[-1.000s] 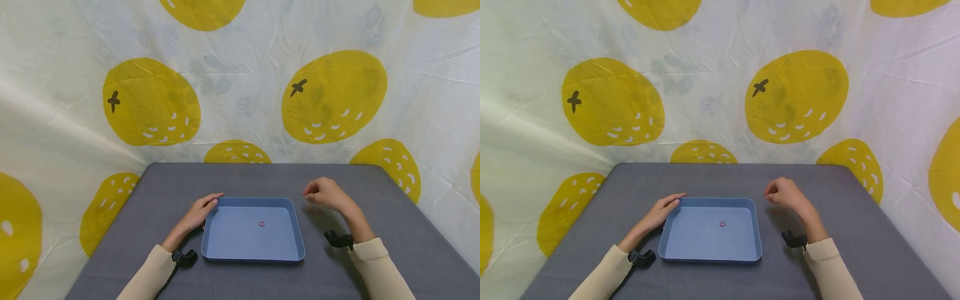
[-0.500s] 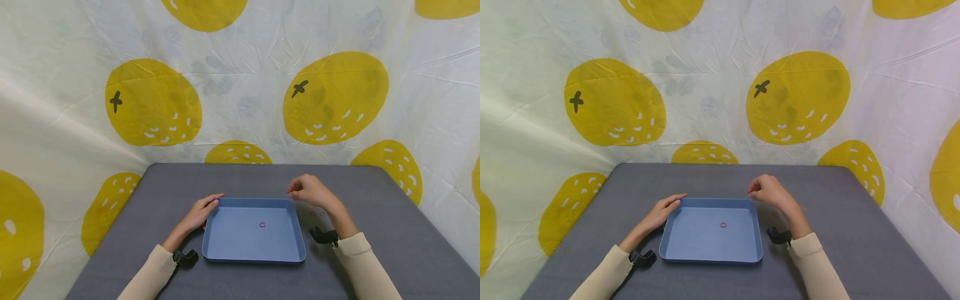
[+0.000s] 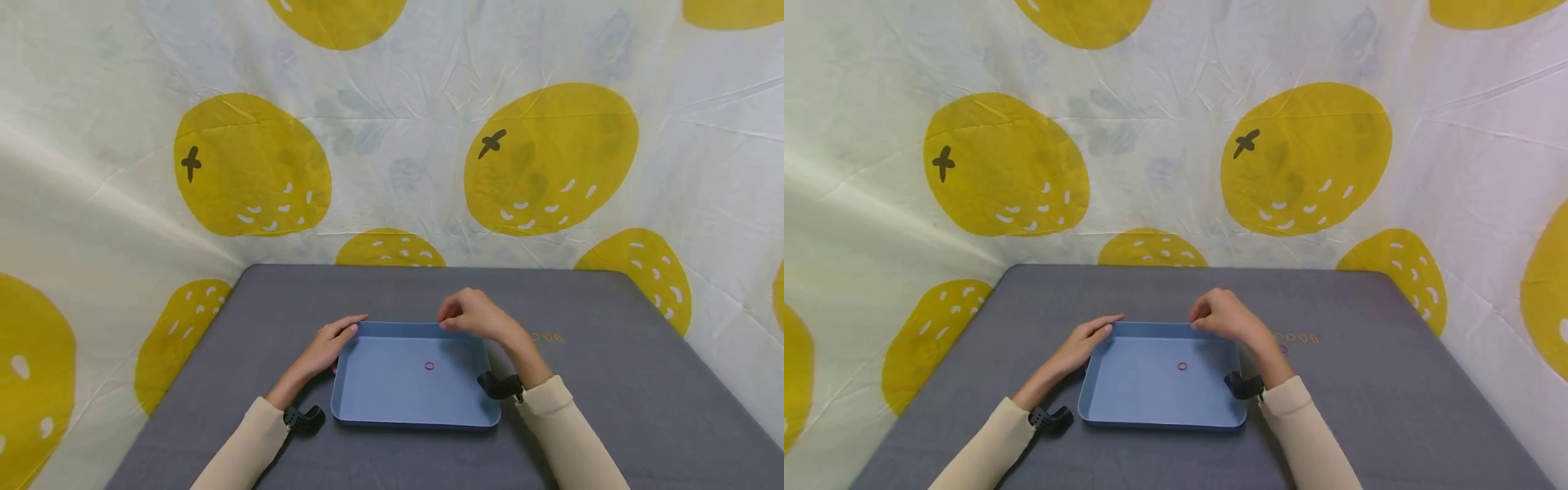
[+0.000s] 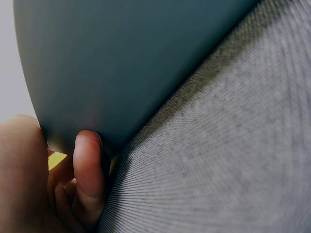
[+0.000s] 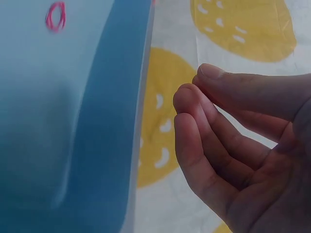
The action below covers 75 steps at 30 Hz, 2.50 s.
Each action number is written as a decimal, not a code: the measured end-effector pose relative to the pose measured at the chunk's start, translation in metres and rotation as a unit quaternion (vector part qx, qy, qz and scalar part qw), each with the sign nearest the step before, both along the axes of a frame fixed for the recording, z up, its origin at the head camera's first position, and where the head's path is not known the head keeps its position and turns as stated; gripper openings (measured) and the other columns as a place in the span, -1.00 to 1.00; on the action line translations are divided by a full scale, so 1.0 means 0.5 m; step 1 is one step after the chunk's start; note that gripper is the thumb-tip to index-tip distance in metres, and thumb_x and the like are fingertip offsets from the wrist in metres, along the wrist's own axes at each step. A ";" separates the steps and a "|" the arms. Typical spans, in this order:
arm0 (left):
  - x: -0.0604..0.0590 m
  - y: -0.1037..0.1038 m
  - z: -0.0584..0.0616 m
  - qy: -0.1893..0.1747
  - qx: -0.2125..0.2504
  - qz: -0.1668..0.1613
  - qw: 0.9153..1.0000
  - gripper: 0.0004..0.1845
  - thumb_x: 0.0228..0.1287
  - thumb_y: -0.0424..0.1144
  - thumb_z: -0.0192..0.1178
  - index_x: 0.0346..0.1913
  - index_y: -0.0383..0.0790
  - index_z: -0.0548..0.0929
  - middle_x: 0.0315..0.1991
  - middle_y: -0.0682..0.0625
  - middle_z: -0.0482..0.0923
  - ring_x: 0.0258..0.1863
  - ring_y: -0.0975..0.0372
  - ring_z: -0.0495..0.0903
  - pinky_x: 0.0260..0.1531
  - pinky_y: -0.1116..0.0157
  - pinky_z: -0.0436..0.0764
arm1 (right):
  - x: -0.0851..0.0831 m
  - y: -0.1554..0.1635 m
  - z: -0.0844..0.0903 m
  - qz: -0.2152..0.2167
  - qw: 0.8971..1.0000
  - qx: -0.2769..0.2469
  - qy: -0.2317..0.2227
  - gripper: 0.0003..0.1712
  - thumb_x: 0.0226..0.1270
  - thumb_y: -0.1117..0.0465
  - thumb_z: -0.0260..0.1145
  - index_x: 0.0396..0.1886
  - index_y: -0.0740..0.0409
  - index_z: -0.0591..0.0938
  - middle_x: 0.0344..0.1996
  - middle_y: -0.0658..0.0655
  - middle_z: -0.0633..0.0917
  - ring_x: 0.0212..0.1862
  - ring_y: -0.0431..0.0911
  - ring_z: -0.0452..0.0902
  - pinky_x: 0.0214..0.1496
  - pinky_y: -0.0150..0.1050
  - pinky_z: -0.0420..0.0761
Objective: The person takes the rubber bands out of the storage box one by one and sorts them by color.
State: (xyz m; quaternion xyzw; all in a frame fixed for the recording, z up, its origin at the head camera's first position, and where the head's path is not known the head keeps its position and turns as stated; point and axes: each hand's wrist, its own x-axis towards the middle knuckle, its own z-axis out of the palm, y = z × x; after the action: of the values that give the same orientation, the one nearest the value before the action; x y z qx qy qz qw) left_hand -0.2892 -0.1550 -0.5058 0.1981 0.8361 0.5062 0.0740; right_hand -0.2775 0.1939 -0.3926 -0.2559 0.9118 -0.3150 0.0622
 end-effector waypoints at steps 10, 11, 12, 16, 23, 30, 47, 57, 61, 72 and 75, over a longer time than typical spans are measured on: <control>-0.002 -0.002 0.001 0.002 -0.007 -0.004 1.000 -0.54 0.67 0.06 -0.06 0.49 0.14 0.47 0.23 -0.22 0.62 -0.84 0.13 0.43 -0.77 0.10 0.58 | -0.009 -0.045 -0.040 0.067 0.997 0.012 -0.040 -0.91 0.30 0.35 0.45 -0.23 0.27 0.82 -0.34 0.06 0.82 -0.33 -0.25 0.66 -0.25 -0.33 0.68; -0.002 -0.001 0.001 0.001 -0.006 -0.004 1.000 -0.54 0.68 0.06 -0.06 0.49 0.15 0.47 0.21 -0.22 0.63 -0.84 0.13 0.43 -0.77 0.11 0.58 | -0.009 -0.045 -0.044 0.074 0.996 0.018 -0.048 -0.91 0.29 0.36 0.45 -0.24 0.26 0.82 -0.35 0.05 0.82 -0.34 -0.26 0.64 -0.26 -0.34 0.66; -0.001 0.000 0.001 0.001 -0.006 -0.004 1.000 -0.55 0.67 0.06 -0.06 0.49 0.15 0.48 0.21 -0.22 0.63 -0.84 0.14 0.43 -0.77 0.11 0.58 | -0.008 -0.045 -0.048 0.080 0.995 0.023 -0.059 -0.92 0.28 0.38 0.44 -0.26 0.25 0.82 -0.35 0.05 0.81 -0.36 -0.26 0.63 -0.28 -0.35 0.65; -0.003 0.001 -0.001 0.003 -0.004 -0.002 1.000 -0.55 0.67 0.05 -0.05 0.48 0.15 0.49 0.26 -0.20 0.60 -0.85 0.14 0.42 -0.78 0.13 0.56 | -0.007 -0.042 -0.061 0.098 0.991 0.038 -0.088 -0.89 0.24 0.44 0.42 -0.31 0.21 0.82 -0.40 0.02 0.79 -0.42 -0.27 0.58 -0.34 -0.38 0.62; -0.004 0.000 -0.004 0.001 0.001 -0.001 1.000 -0.54 0.68 0.03 -0.05 0.50 0.10 0.48 0.31 -0.17 0.58 -0.86 0.14 0.40 -0.79 0.13 0.54 | -0.007 -0.047 -0.084 0.088 0.991 0.046 -0.093 -0.94 0.21 0.42 0.48 -0.41 0.21 0.80 -0.50 0.00 0.75 -0.50 -0.28 0.52 -0.41 -0.39 0.58; -0.003 -0.003 -0.002 -0.005 -0.008 -0.004 1.000 -0.52 0.66 0.10 -0.07 0.50 0.17 0.47 0.24 -0.14 0.62 -0.86 0.13 0.43 -0.77 0.09 0.59 | -0.011 -0.052 -0.097 0.086 0.989 0.046 -0.107 -0.90 0.22 0.40 0.50 -0.46 0.18 0.78 -0.53 0.00 0.72 -0.52 -0.26 0.50 -0.44 -0.38 0.56; -0.003 0.000 -0.001 -0.007 -0.006 0.006 1.000 -0.55 0.66 0.09 -0.04 0.47 0.19 0.50 0.30 -0.16 0.58 -0.86 0.14 0.42 -0.78 0.13 0.56 | -0.009 -0.050 -0.090 0.073 0.991 0.047 -0.098 -0.84 0.22 0.45 0.44 -0.50 0.16 0.76 -0.57 0.00 0.69 -0.54 -0.24 0.50 -0.48 -0.36 0.53; 0.001 0.003 0.002 -0.004 0.011 0.004 1.000 -0.53 0.68 -0.01 -0.04 0.51 0.04 0.47 0.32 -0.22 0.56 -0.88 0.12 0.37 -0.81 0.10 0.52 | -0.009 -0.044 -0.077 0.067 0.992 0.020 -0.100 -0.88 0.22 0.45 0.44 -0.46 0.20 0.76 -0.55 0.06 0.72 -0.52 -0.18 0.54 -0.46 -0.33 0.57; 0.001 0.000 -0.001 -0.002 0.000 0.003 1.000 -0.53 0.67 0.03 -0.04 0.50 0.09 0.47 0.33 -0.20 0.56 -0.86 0.13 0.40 -0.80 0.13 0.55 | -0.008 -0.045 -0.077 0.070 0.992 0.016 -0.100 -0.89 0.23 0.45 0.44 -0.45 0.21 0.76 -0.54 0.08 0.73 -0.51 -0.19 0.55 -0.46 -0.35 0.56; 0.000 -0.002 -0.003 -0.005 -0.010 0.002 1.000 -0.56 0.67 0.09 -0.06 0.47 0.24 0.49 0.20 -0.14 0.64 -0.85 0.15 0.42 -0.76 0.10 0.59 | -0.008 -0.041 -0.075 0.079 0.993 0.008 -0.090 -0.89 0.24 0.44 0.45 -0.44 0.21 0.76 -0.52 0.08 0.74 -0.50 -0.22 0.55 -0.44 -0.36 0.56; 0.001 -0.001 -0.002 -0.008 -0.010 0.004 1.000 -0.57 0.67 0.07 -0.05 0.47 0.25 0.49 0.21 -0.13 0.64 -0.84 0.15 0.41 -0.75 0.10 0.59 | -0.009 -0.039 -0.073 0.081 0.993 0.006 -0.087 -0.89 0.25 0.43 0.45 -0.44 0.19 0.76 -0.52 0.06 0.74 -0.49 -0.22 0.56 -0.44 -0.36 0.57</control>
State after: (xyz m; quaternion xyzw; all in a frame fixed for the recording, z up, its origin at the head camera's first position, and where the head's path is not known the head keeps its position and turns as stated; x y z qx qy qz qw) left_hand -0.2887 -0.1556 -0.5067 0.1899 0.8413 0.4996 0.0801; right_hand -0.2819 0.1744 -0.4292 -0.3001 0.8811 -0.3248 0.1677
